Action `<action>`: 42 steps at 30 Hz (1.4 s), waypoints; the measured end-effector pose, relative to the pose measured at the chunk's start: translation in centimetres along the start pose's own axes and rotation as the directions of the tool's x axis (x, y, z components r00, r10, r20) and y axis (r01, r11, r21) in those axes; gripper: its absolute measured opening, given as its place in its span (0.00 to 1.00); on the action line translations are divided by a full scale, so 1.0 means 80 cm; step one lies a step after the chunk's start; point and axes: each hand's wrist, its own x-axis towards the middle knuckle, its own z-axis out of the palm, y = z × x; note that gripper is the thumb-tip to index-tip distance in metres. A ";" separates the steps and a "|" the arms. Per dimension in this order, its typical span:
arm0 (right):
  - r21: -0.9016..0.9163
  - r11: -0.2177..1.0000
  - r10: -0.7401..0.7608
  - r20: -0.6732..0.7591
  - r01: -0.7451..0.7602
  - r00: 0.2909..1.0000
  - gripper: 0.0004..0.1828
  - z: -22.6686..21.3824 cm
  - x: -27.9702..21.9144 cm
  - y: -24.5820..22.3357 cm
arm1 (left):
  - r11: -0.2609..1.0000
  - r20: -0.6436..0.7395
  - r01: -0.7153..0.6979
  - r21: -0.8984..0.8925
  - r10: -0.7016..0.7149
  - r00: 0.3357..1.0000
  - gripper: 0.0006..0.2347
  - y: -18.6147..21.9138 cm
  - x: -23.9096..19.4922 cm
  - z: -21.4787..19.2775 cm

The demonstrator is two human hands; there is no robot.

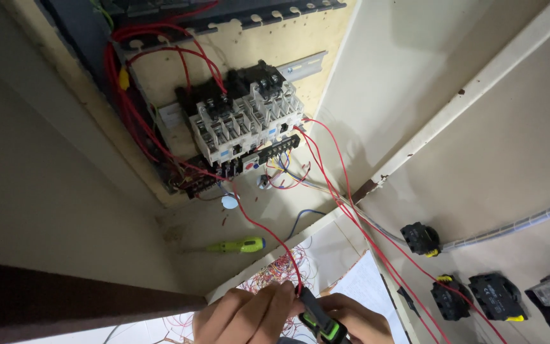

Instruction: Stripping the insulation from the ends of multiple electrical wires using a wire stripper tool inside a control panel.

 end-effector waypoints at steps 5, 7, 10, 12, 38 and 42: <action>0.026 0.955 0.291 0.112 -0.295 0.950 0.06 -0.008 -0.004 0.008 | 1.000 -0.037 0.007 0.027 -0.006 0.999 0.07 0.002 -0.010 0.003; 0.043 0.964 0.257 0.110 -0.263 0.960 0.06 -0.006 -0.003 0.011 | 1.000 -0.041 0.026 0.016 -0.026 0.999 0.07 0.004 -0.011 0.005; 0.078 0.965 0.240 0.110 -0.249 0.965 0.06 -0.003 -0.002 0.011 | 0.997 -0.025 0.073 -0.006 -0.073 0.997 0.07 0.009 -0.008 0.003; 0.097 0.960 0.253 0.110 -0.264 0.961 0.06 0.001 0.002 0.006 | 0.995 -0.007 0.097 -0.016 -0.097 0.995 0.06 0.010 -0.008 0.000; 0.235 0.833 0.539 -0.143 -0.500 0.830 0.18 0.047 0.022 -0.021 | 0.944 0.266 0.323 0.067 -0.329 0.906 0.15 0.022 0.021 -0.017; -0.003 0.809 0.588 0.037 -0.588 0.808 0.05 0.023 0.012 0.027 | 0.981 0.029 0.189 0.052 -0.190 0.981 0.13 -0.001 0.024 0.009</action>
